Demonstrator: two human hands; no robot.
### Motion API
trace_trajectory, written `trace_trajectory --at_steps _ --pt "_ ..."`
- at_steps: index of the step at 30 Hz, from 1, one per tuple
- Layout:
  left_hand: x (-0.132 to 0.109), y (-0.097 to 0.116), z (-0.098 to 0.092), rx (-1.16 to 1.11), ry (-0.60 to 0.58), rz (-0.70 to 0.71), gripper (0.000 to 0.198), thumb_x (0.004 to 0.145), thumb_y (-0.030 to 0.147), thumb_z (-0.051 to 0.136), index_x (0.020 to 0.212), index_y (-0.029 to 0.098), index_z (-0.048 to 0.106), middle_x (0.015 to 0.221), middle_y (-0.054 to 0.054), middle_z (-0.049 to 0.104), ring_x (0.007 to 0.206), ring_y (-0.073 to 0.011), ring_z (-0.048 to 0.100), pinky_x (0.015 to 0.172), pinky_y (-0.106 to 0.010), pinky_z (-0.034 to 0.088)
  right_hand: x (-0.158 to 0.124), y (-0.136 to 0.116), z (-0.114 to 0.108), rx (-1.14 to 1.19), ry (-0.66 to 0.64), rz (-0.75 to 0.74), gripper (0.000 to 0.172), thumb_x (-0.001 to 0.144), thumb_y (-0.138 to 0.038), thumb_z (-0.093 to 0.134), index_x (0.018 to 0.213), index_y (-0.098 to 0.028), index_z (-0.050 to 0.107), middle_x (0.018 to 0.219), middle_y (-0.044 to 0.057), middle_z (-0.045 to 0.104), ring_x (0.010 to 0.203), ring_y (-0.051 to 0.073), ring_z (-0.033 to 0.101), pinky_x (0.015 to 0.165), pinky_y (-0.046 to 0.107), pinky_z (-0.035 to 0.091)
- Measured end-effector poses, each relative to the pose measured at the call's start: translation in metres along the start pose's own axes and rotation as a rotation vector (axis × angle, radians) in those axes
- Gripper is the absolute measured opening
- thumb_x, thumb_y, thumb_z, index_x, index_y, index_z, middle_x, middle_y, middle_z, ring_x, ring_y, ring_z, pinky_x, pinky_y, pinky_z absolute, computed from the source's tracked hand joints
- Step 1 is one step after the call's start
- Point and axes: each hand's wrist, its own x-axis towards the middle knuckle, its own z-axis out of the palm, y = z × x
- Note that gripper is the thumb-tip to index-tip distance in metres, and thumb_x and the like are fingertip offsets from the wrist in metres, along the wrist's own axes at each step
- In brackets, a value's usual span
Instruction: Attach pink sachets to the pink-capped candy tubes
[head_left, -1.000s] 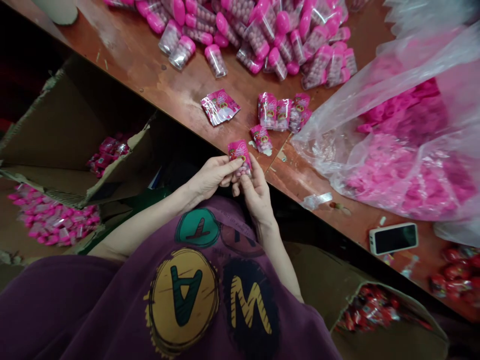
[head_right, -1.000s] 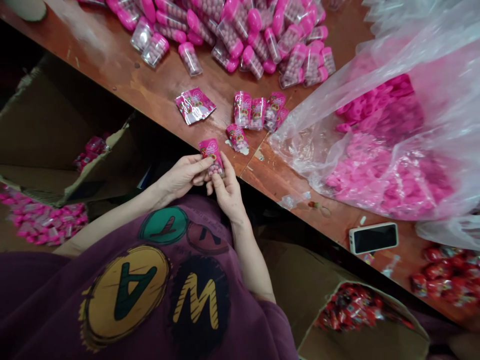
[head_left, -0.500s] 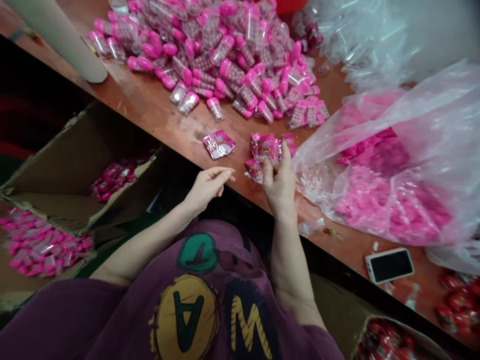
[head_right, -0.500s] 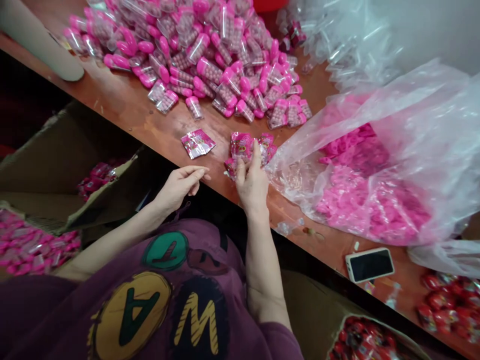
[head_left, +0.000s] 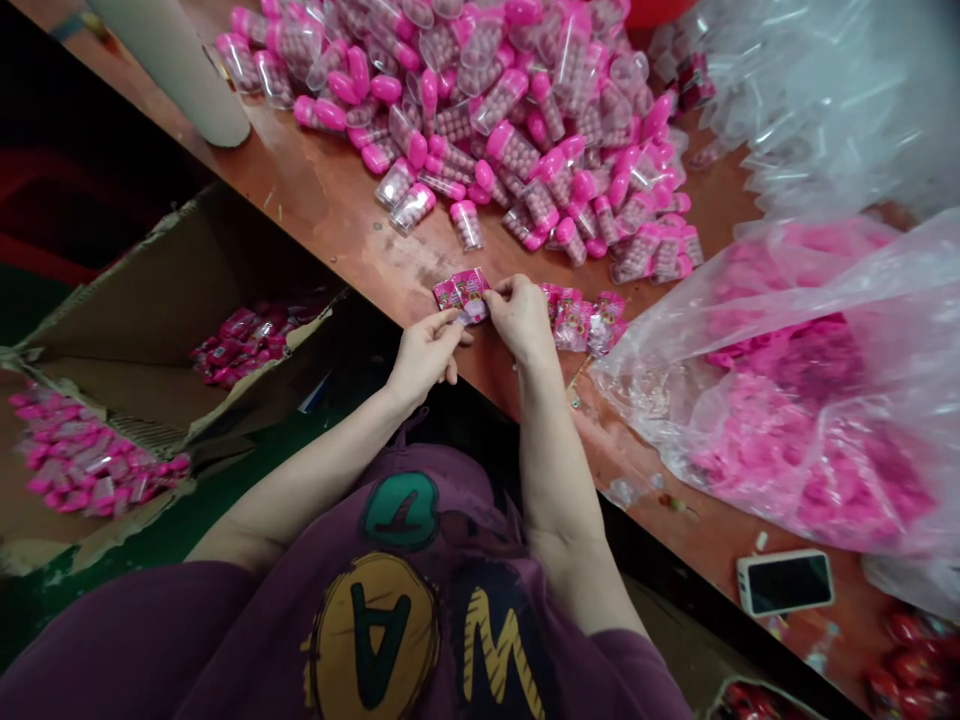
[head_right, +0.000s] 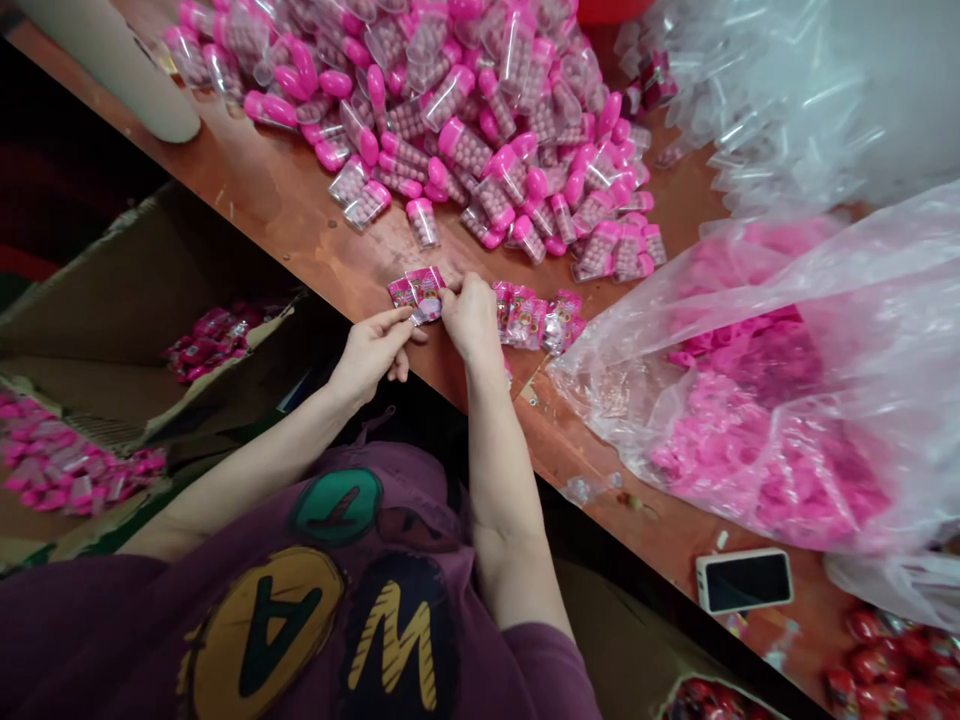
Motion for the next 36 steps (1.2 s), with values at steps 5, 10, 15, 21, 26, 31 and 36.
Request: trace_trajectory --at_steps 5,10,15,21,26,31,36 --pt "0.0 0.003 -0.001 -0.014 -0.018 -0.021 0.036 0.101 0.016 0.055 0.136 0.007 0.058 0.097 -0.006 0.075 0.036 -0.0032 0.055 0.034 -0.02 0.026 -0.008 0.002 0.0 -0.067 0.025 -0.047 0.016 0.094 -0.019 0.057 0.08 -0.018 0.064 0.086 0.012 0.071 0.084 0.025 0.064 0.089 0.042 0.054" --pt "-0.001 0.007 -0.002 -0.028 -0.024 -0.063 0.028 0.1 0.02 0.06 0.127 0.011 0.061 0.089 -0.003 0.073 0.038 -0.0039 0.057 0.034 -0.019 0.027 -0.024 -0.006 0.003 -0.144 0.095 -0.095 0.028 0.102 -0.023 0.043 0.094 -0.016 0.069 0.104 0.015 0.068 0.089 0.026 0.064 0.091 0.045 0.053" --pt "0.0 0.012 -0.005 -0.051 0.051 0.034 0.017 0.097 0.022 0.065 0.112 0.013 0.063 0.074 0.003 0.065 0.036 -0.0027 0.049 0.035 -0.019 0.023 -0.037 -0.008 -0.012 -0.035 0.206 -0.206 0.03 0.104 -0.028 0.043 0.099 -0.019 0.071 0.109 0.014 0.066 0.094 0.025 0.064 0.091 0.042 0.053" --pt "0.008 0.03 0.002 -0.12 -0.017 0.165 0.015 0.093 0.013 0.068 0.108 0.014 0.069 0.064 0.007 0.058 0.042 -0.0017 0.04 0.044 -0.017 0.031 -0.045 -0.007 -0.023 0.269 0.095 -0.221 0.028 0.101 -0.036 0.051 0.086 -0.019 0.069 0.086 0.005 0.068 0.081 0.019 0.062 0.081 0.035 0.05" --pt "0.017 0.029 0.005 -0.13 -0.001 0.108 0.01 0.088 0.013 0.071 0.08 0.014 0.066 0.047 0.008 0.047 0.039 -0.0027 0.033 0.04 -0.018 0.019 -0.044 -0.003 -0.007 0.596 -0.01 -0.074 0.035 0.095 -0.055 0.059 0.094 -0.021 0.068 0.079 0.001 0.066 0.076 0.016 0.06 0.071 0.031 0.051" --pt "0.024 0.015 0.001 -0.141 -0.01 0.098 0.025 0.085 0.019 0.077 0.068 0.015 0.059 0.043 0.005 0.05 0.035 -0.0028 0.034 0.039 -0.018 0.017 -0.042 0.002 0.006 0.59 0.069 -0.027 0.034 0.091 -0.054 0.064 0.085 -0.021 0.064 0.072 0.0 0.063 0.068 0.015 0.057 0.068 0.03 0.049" --pt "0.028 0.012 0.004 -0.096 0.044 0.081 0.03 0.088 0.024 0.076 0.068 0.016 0.056 0.041 0.005 0.049 0.032 -0.0033 0.035 0.038 -0.018 0.02 -0.042 0.002 0.004 0.255 0.153 -0.078 0.04 0.102 -0.043 0.048 0.068 -0.022 0.053 0.065 0.0 0.056 0.065 0.016 0.052 0.071 0.032 0.044"
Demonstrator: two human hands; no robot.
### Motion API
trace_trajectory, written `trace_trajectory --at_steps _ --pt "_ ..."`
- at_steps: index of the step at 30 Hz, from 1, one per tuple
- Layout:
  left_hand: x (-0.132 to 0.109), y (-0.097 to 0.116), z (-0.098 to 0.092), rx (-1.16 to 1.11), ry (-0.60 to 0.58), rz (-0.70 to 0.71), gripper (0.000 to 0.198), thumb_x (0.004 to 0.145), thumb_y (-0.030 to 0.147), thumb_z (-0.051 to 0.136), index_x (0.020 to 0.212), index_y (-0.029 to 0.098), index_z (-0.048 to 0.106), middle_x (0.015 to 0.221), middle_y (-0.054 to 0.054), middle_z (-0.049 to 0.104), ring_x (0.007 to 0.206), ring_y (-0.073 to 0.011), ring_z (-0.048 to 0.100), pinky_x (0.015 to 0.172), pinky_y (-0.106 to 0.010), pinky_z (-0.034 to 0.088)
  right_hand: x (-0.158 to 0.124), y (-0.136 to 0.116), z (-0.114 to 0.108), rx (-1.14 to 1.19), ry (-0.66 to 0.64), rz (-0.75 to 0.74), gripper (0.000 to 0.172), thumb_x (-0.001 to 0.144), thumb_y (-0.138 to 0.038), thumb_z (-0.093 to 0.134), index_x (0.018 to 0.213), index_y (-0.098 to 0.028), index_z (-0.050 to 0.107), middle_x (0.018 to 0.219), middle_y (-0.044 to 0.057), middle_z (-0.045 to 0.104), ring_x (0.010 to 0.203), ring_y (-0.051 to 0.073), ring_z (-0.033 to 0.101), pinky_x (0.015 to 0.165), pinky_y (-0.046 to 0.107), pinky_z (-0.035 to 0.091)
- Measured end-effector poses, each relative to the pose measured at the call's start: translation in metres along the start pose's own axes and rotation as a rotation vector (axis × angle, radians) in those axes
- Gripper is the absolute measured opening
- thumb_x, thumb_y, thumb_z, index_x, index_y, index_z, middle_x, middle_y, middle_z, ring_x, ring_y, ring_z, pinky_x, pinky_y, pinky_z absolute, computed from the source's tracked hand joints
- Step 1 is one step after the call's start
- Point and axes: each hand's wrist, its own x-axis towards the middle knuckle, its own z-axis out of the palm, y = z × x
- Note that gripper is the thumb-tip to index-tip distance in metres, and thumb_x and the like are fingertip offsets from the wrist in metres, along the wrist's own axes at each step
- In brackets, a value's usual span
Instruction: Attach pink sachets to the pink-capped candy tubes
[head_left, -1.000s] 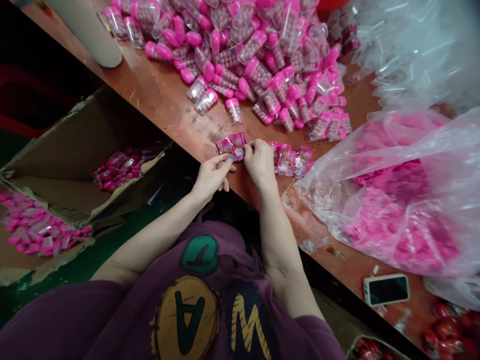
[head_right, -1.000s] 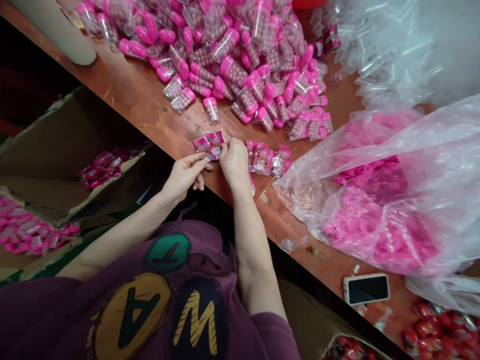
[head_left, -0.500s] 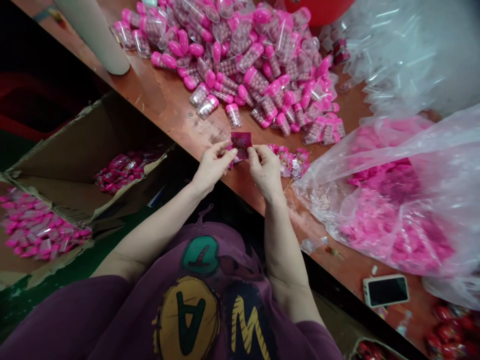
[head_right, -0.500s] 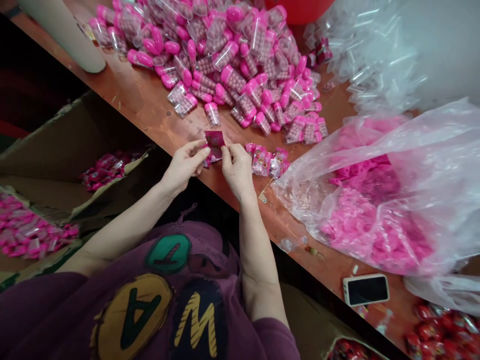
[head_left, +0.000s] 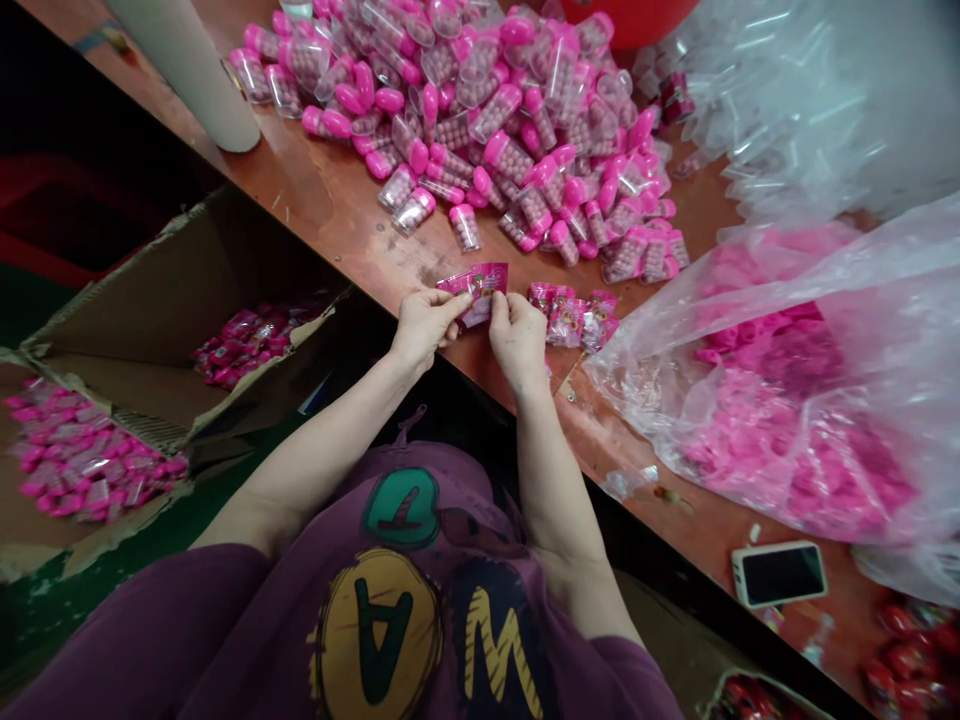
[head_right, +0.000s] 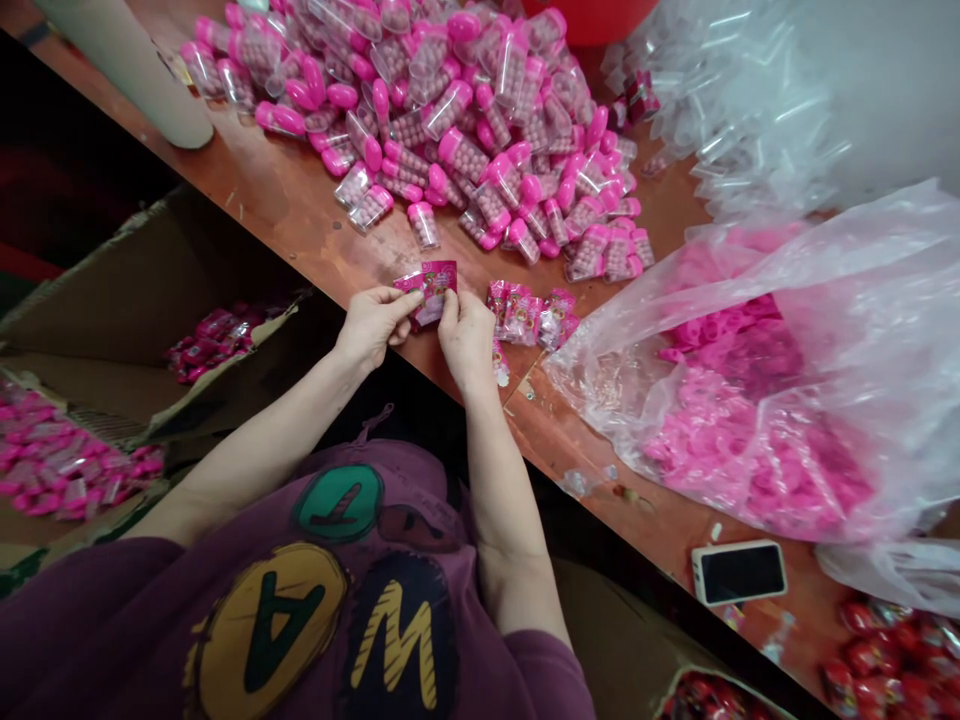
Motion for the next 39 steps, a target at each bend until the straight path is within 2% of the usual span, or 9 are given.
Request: trace_trajectory --at_steps 5,8,12,17,20,24,30,35,39 --pt "0.004 -0.004 0.002 0.2 0.086 0.038 0.016 0.089 0.022 0.074 0.093 0.018 0.059 0.053 0.008 0.054 0.036 -0.0081 0.046 0.038 -0.02 0.026 0.005 -0.001 -0.012 -0.148 0.143 -0.081 0.033 0.101 -0.032 0.049 0.07 -0.021 0.056 0.073 0.003 0.062 0.075 0.018 0.056 0.08 0.035 0.047" --pt "0.002 -0.006 -0.004 0.463 0.162 0.345 0.034 0.082 0.021 0.081 0.112 0.019 0.065 0.081 0.0 0.067 0.069 -0.0144 0.067 0.062 -0.024 0.05 0.006 0.0 -0.021 -0.003 0.181 -0.033 0.032 0.099 -0.038 0.054 0.073 -0.021 0.061 0.072 0.002 0.062 0.071 0.016 0.056 0.073 0.031 0.047" --pt "-0.006 -0.001 -0.006 0.559 0.241 0.624 0.033 0.082 0.026 0.083 0.113 0.019 0.072 0.12 -0.01 0.065 0.1 -0.0184 0.066 0.088 -0.029 0.052 0.002 -0.001 -0.029 0.452 -0.025 0.232 0.038 0.091 -0.058 0.064 0.078 -0.022 0.06 0.051 -0.007 0.045 0.044 0.01 0.036 0.045 0.024 0.029" --pt "-0.014 0.009 0.001 0.121 -0.11 0.152 0.027 0.089 0.032 0.076 0.074 0.015 0.062 0.059 0.004 0.05 0.046 -0.0055 0.039 0.045 -0.019 0.028 -0.003 -0.012 -0.031 0.454 -0.299 0.135 0.041 0.088 -0.058 0.07 0.077 -0.019 0.067 0.055 -0.006 0.048 0.05 0.008 0.038 0.05 0.023 0.032" --pt "-0.013 0.013 -0.007 -0.076 0.026 0.034 0.032 0.087 0.023 0.075 0.065 0.016 0.053 0.045 0.008 0.04 0.039 -0.003 0.029 0.041 -0.018 0.016 0.015 -0.017 -0.028 0.252 -0.296 -0.036 0.038 0.097 -0.051 0.06 0.087 -0.017 0.074 0.067 -0.002 0.06 0.062 0.012 0.05 0.063 0.026 0.043" --pt "-0.009 0.014 -0.026 -0.165 0.136 0.003 0.038 0.082 0.021 0.08 0.061 0.016 0.049 0.046 0.007 0.044 0.038 -0.0022 0.032 0.04 -0.017 0.017 0.064 -0.022 -0.006 -0.081 -0.061 -0.197 0.031 0.103 -0.032 0.048 0.102 -0.017 0.075 0.096 0.009 0.074 0.091 0.022 0.066 0.092 0.037 0.051" --pt "-0.012 0.015 -0.041 -0.244 0.142 -0.009 0.032 0.078 0.023 0.084 0.068 0.014 0.055 0.054 0.005 0.05 0.041 -0.0021 0.037 0.038 -0.015 0.017 0.112 -0.035 0.045 -0.45 -0.087 -0.04 0.036 0.099 -0.031 0.057 0.123 -0.007 0.067 0.128 0.026 0.066 0.121 0.037 0.062 0.106 0.053 0.047" --pt "-0.017 0.021 -0.049 -0.288 0.151 -0.013 0.032 0.078 0.024 0.085 0.071 0.014 0.056 0.059 0.004 0.054 0.044 -0.0021 0.04 0.038 -0.015 0.019 0.094 -0.03 0.037 -0.174 -0.079 -0.128 0.021 0.089 -0.018 0.06 0.108 -0.016 0.064 0.105 0.012 0.07 0.098 0.025 0.066 0.095 0.043 0.053" --pt "-0.03 0.023 -0.044 -0.32 0.02 -0.065 0.028 0.078 0.026 0.086 0.076 0.012 0.061 0.062 0.003 0.056 0.046 -0.0019 0.043 0.039 -0.015 0.021 0.031 -0.023 -0.001 0.363 -0.191 0.021 0.025 0.083 -0.019 0.064 0.105 -0.024 0.053 0.081 -0.003 0.066 0.066 0.015 0.061 0.066 0.031 0.052"
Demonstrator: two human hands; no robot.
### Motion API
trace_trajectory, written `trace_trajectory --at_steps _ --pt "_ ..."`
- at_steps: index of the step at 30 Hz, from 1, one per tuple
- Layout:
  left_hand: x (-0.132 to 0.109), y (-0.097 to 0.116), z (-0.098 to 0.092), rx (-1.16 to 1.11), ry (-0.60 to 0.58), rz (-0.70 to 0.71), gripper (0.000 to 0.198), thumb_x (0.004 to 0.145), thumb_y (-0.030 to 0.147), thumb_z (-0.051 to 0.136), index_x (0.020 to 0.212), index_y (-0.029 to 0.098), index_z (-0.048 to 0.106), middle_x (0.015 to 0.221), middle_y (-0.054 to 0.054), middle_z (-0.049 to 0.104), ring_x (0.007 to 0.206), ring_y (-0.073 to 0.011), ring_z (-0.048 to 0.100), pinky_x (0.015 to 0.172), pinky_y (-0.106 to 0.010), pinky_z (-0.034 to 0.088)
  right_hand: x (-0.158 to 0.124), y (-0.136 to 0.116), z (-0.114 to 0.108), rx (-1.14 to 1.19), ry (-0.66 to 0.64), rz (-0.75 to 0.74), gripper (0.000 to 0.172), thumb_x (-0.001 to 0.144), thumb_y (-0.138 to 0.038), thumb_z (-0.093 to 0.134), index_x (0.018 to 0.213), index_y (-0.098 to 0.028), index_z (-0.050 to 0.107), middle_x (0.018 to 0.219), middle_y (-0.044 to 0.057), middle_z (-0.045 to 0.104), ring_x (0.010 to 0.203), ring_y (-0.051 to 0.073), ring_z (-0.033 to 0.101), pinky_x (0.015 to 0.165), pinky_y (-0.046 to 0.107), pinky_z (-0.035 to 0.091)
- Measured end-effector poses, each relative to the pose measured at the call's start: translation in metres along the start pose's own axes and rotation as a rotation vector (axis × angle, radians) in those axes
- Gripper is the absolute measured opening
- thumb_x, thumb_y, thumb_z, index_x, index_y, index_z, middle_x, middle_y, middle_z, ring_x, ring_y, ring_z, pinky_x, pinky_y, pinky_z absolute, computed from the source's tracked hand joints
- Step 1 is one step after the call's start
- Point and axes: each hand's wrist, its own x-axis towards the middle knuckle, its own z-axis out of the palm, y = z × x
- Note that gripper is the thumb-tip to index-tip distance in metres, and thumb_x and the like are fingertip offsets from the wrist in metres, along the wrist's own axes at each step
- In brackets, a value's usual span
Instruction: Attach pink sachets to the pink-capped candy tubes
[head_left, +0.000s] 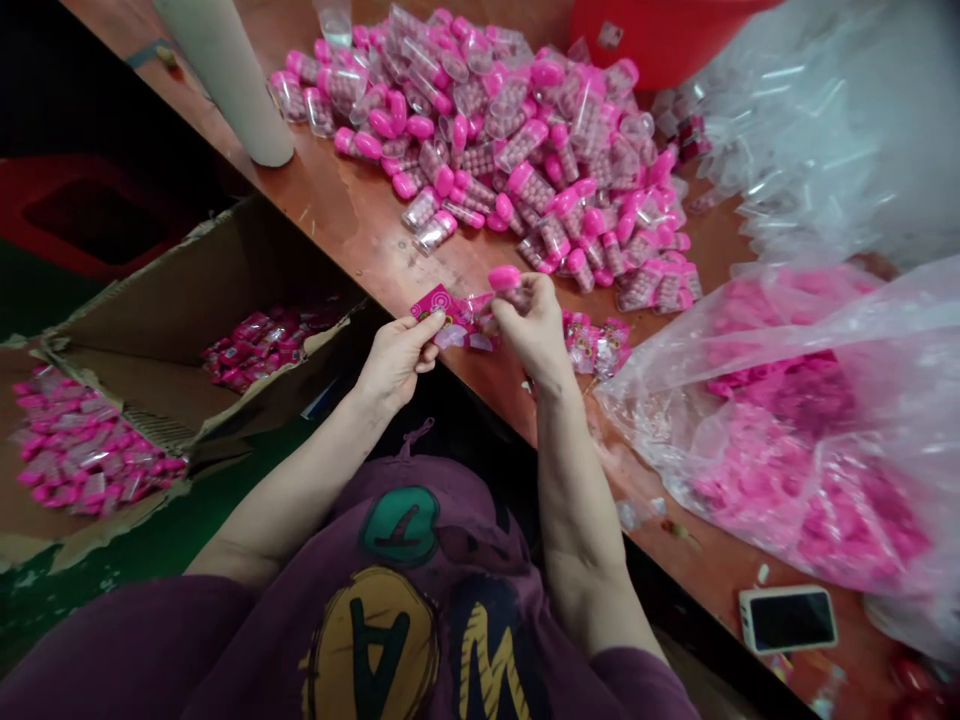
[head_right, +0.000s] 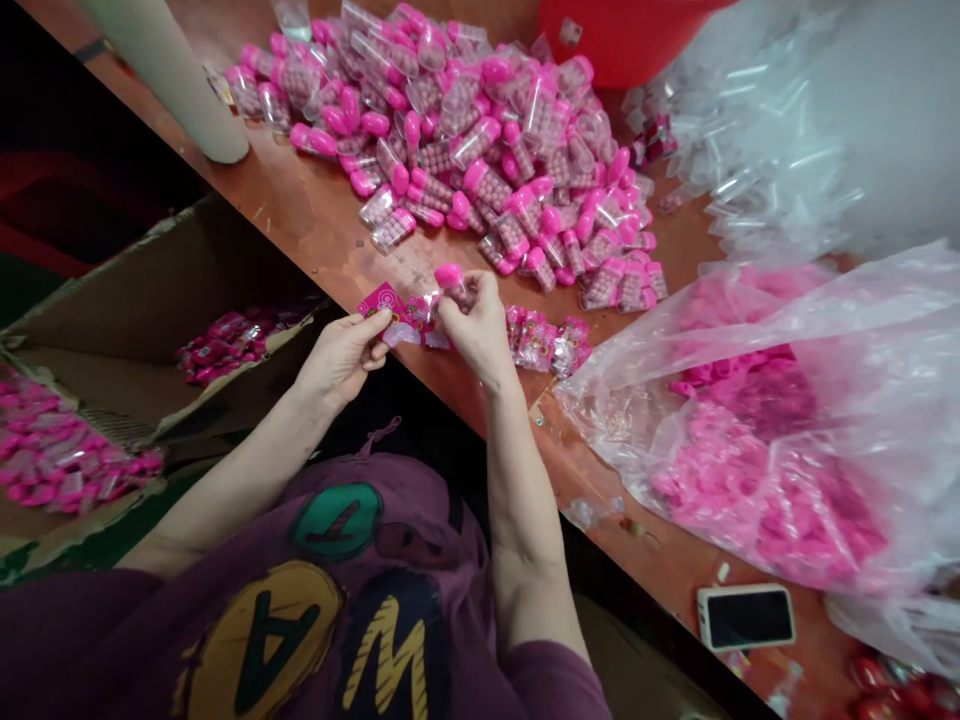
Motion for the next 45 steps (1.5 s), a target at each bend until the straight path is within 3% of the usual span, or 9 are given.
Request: trace_trajectory --at_steps 2,5,9,12,20,30,36,40,45 --pt "-0.01 -0.005 0.007 -0.002 -0.078 -0.077 0.027 0.08 0.025 0.085 0.076 0.011 0.062 0.063 0.003 0.056 0.046 -0.0019 0.043 0.04 -0.015 0.023 -0.042 -0.001 -0.01 0.264 -0.037 0.074 0.025 0.084 -0.023 0.068 0.104 -0.026 0.054 0.077 -0.006 0.063 0.06 0.011 0.057 0.06 0.027 0.048" --pt "-0.024 -0.019 0.019 0.019 -0.147 -0.182 0.028 0.08 0.023 0.085 0.073 0.012 0.061 0.062 0.004 0.055 0.046 -0.0018 0.042 0.04 -0.016 0.023 -0.093 0.003 -0.018 0.54 0.024 0.173 0.028 0.083 -0.036 0.078 0.101 -0.026 0.06 0.072 -0.008 0.056 0.058 0.008 0.052 0.058 0.024 0.046" --pt "-0.039 -0.044 0.033 0.123 -0.195 -0.224 0.026 0.08 0.023 0.087 0.074 0.011 0.064 0.062 0.003 0.056 0.045 -0.0014 0.04 0.04 -0.016 0.021 -0.126 0.019 -0.019 0.619 0.136 0.234 0.046 0.076 -0.048 0.088 0.11 -0.029 0.064 0.083 -0.006 0.06 0.069 0.009 0.057 0.067 0.025 0.054" --pt "-0.047 -0.063 0.04 0.186 -0.23 -0.227 0.026 0.081 0.022 0.086 0.072 0.011 0.065 0.061 0.002 0.056 0.046 -0.0013 0.04 0.041 -0.016 0.022 -0.14 0.03 -0.021 0.553 0.221 0.189 0.048 0.074 -0.05 0.089 0.11 -0.029 0.066 0.091 -0.003 0.064 0.077 0.011 0.061 0.072 0.026 0.057" --pt "-0.06 -0.099 0.054 0.275 -0.228 -0.281 0.026 0.085 0.018 0.083 0.067 0.01 0.065 0.054 0.001 0.057 0.043 -0.0028 0.045 0.039 -0.017 0.025 -0.181 0.043 -0.028 0.432 0.391 0.252 0.047 0.081 -0.055 0.078 0.115 -0.028 0.062 0.09 -0.001 0.063 0.069 0.012 0.057 0.064 0.027 0.054" --pt "-0.07 -0.102 0.054 0.288 -0.365 -0.356 0.033 0.091 0.029 0.079 0.067 0.011 0.064 0.057 0.0 0.057 0.047 -0.004 0.048 0.042 -0.017 0.029 -0.195 0.049 -0.036 0.493 0.413 0.257 0.043 0.083 -0.059 0.077 0.106 -0.028 0.058 0.085 -0.003 0.053 0.064 0.01 0.05 0.06 0.026 0.052" --pt "-0.066 -0.096 0.053 0.296 -0.2 -0.325 0.036 0.087 0.032 0.084 0.066 0.014 0.06 0.056 0.002 0.054 0.045 -0.0035 0.044 0.042 -0.019 0.029 -0.208 0.044 -0.048 0.517 0.283 0.342 0.057 0.098 -0.074 0.034 0.106 -0.025 0.062 0.086 0.003 0.056 0.067 0.015 0.053 0.066 0.034 0.057" --pt "-0.063 -0.098 0.054 0.27 -0.15 -0.321 0.035 0.088 0.031 0.082 0.067 0.015 0.06 0.06 0.001 0.056 0.046 -0.0039 0.046 0.042 -0.019 0.029 -0.226 0.042 -0.045 0.512 0.251 0.292 0.044 0.096 -0.059 0.052 0.126 -0.03 0.065 0.096 0.003 0.062 0.073 0.016 0.057 0.075 0.036 0.06" --pt "-0.064 -0.1 0.056 0.264 -0.11 -0.329 0.035 0.09 0.034 0.081 0.069 0.015 0.06 0.058 0.002 0.055 0.045 -0.0039 0.046 0.041 -0.018 0.029 -0.242 0.043 -0.03 0.253 0.39 0.243 0.047 0.099 -0.051 0.056 0.143 -0.038 0.059 0.116 0.005 0.066 0.075 0.016 0.059 0.074 0.037 0.059"
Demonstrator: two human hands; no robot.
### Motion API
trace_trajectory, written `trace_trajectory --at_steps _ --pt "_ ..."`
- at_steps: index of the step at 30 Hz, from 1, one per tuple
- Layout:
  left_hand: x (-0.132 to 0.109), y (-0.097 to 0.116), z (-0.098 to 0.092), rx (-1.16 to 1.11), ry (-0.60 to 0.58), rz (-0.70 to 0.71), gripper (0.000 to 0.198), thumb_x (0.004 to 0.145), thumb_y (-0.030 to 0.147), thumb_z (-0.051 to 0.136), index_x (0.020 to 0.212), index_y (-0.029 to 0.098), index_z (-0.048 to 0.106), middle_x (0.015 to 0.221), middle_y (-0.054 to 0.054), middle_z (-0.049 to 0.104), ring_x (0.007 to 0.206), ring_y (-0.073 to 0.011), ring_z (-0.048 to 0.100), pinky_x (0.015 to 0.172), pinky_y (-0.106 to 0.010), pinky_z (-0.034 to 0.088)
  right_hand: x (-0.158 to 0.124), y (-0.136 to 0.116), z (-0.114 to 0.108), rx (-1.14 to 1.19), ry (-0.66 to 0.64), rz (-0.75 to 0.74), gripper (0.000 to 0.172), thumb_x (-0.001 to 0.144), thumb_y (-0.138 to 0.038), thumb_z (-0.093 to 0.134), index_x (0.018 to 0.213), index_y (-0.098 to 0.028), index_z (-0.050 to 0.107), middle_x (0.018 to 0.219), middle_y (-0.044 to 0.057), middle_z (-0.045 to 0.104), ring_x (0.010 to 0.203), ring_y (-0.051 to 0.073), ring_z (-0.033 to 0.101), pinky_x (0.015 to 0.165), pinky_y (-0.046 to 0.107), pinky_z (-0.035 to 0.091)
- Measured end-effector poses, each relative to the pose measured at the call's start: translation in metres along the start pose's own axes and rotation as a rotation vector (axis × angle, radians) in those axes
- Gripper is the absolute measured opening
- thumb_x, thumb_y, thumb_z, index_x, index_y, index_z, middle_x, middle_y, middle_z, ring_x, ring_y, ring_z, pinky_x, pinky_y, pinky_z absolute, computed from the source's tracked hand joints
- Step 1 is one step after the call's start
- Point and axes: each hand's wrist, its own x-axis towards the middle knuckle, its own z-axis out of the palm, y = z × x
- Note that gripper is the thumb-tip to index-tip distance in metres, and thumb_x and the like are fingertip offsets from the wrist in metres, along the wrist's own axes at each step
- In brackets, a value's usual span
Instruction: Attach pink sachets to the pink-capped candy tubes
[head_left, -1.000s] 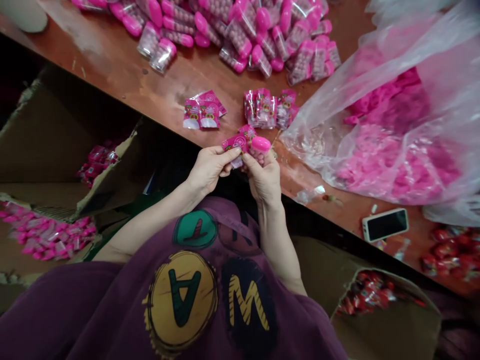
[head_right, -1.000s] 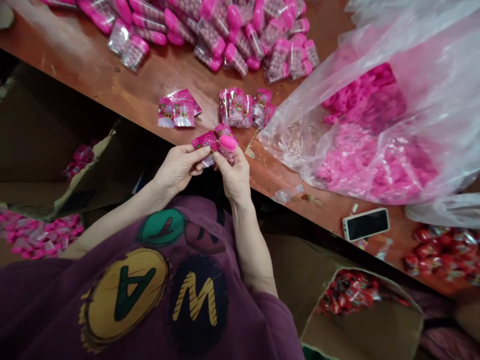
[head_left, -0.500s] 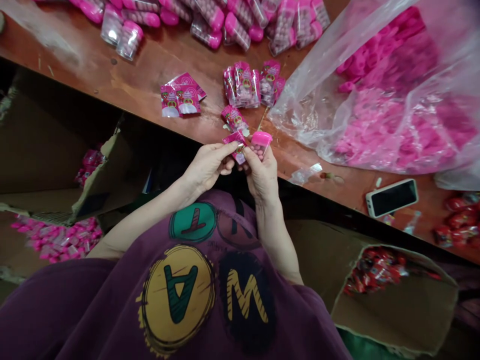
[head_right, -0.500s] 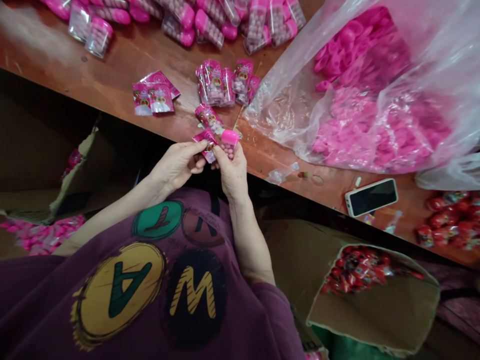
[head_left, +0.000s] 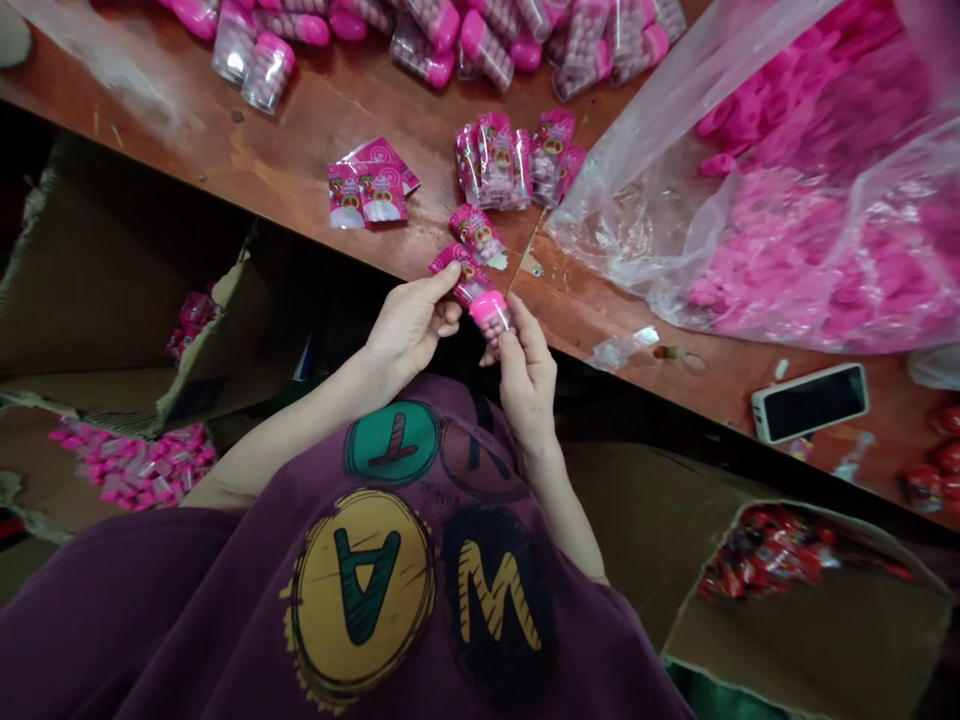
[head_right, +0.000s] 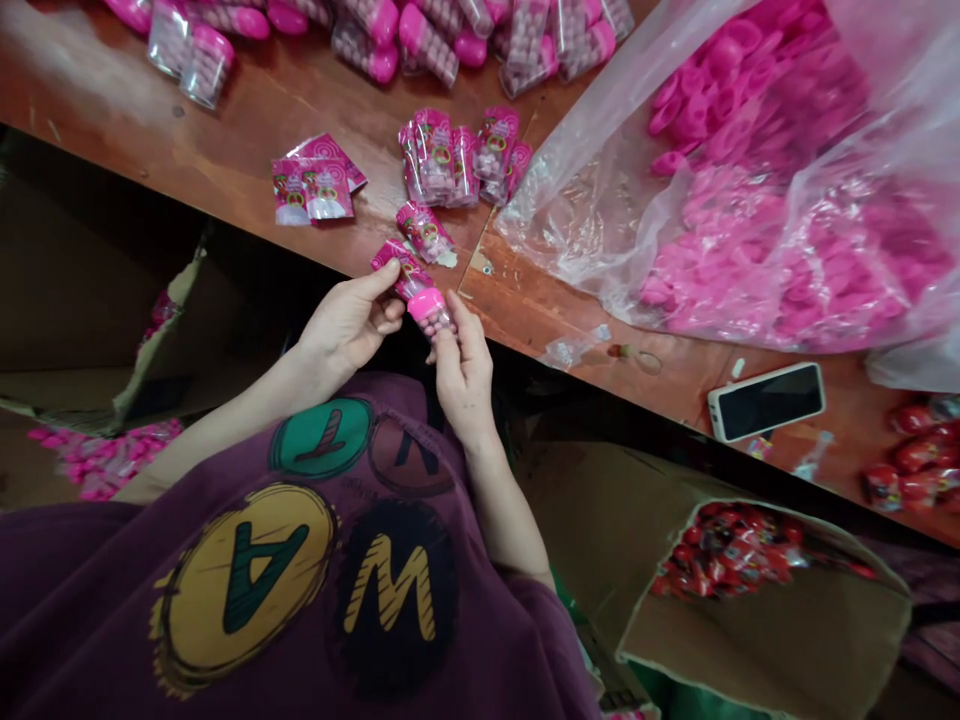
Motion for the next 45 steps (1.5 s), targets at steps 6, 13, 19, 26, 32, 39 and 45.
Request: trace_trajectory --at_steps 6,13,19,26,32,39,45 --pt "-0.006 0.001 0.002 -0.022 -0.012 -0.016 0.032 0.089 0.033 0.082 0.073 0.015 0.061 0.06 0.003 0.054 0.046 -0.0036 0.047 0.042 -0.018 0.031 0.003 0.001 0.006 -0.021 0.163 -0.065 0.042 0.1 -0.047 0.054 0.14 -0.037 0.061 0.114 0.005 0.066 0.068 0.013 0.055 0.069 0.034 0.056" --pt "-0.01 -0.003 0.002 -0.031 -0.055 -0.007 0.032 0.089 0.035 0.082 0.075 0.015 0.062 0.06 0.003 0.054 0.046 -0.004 0.047 0.043 -0.019 0.031 0.003 -0.003 0.008 -0.028 0.187 -0.061 0.043 0.098 -0.05 0.059 0.138 -0.034 0.058 0.125 0.008 0.065 0.088 0.018 0.065 0.071 0.034 0.059" --pt "-0.009 -0.003 0.001 -0.002 -0.08 0.012 0.034 0.091 0.037 0.08 0.072 0.015 0.061 0.056 0.002 0.055 0.045 -0.0046 0.047 0.044 -0.019 0.032 -0.005 -0.004 0.013 0.078 0.076 0.005 0.041 0.096 -0.05 0.064 0.133 -0.034 0.054 0.12 0.006 0.066 0.09 0.018 0.067 0.062 0.029 0.056" --pt "-0.008 -0.006 -0.003 0.05 -0.157 0.005 0.03 0.089 0.032 0.081 0.074 0.013 0.064 0.059 0.002 0.055 0.048 -0.0042 0.045 0.044 -0.019 0.031 0.002 -0.002 0.011 0.402 -0.002 0.185 0.04 0.088 -0.046 0.075 0.12 -0.029 0.057 0.088 -0.003 0.058 0.058 0.008 0.048 0.055 0.026 0.053" --pt "-0.011 -0.005 -0.005 0.041 -0.244 -0.007 0.031 0.088 0.031 0.083 0.072 0.011 0.066 0.061 0.001 0.054 0.048 -0.0029 0.043 0.042 -0.018 0.027 -0.004 0.0 0.014 0.07 0.056 -0.032 0.042 0.093 -0.047 0.072 0.128 -0.032 0.055 0.118 0.004 0.067 0.095 0.017 0.069 0.082 0.033 0.062" --pt "-0.014 -0.005 -0.003 0.095 -0.257 -0.018 0.04 0.085 0.043 0.085 0.072 0.012 0.064 0.06 0.003 0.053 0.045 -0.0007 0.039 0.042 -0.017 0.023 -0.002 0.001 0.013 -0.005 0.072 -0.18 0.042 0.094 -0.042 0.073 0.131 -0.03 0.056 0.121 0.004 0.068 0.105 0.017 0.071 0.096 0.037 0.061" --pt "-0.013 -0.011 -0.008 0.169 -0.264 0.04 0.037 0.083 0.043 0.086 0.076 0.013 0.065 0.057 0.005 0.052 0.045 -0.0024 0.041 0.042 -0.019 0.023 0.003 0.0 0.018 0.2 0.014 -0.05 0.04 0.094 -0.045 0.074 0.124 -0.029 0.053 0.102 -0.001 0.068 0.074 0.009 0.066 0.065 0.024 0.058"
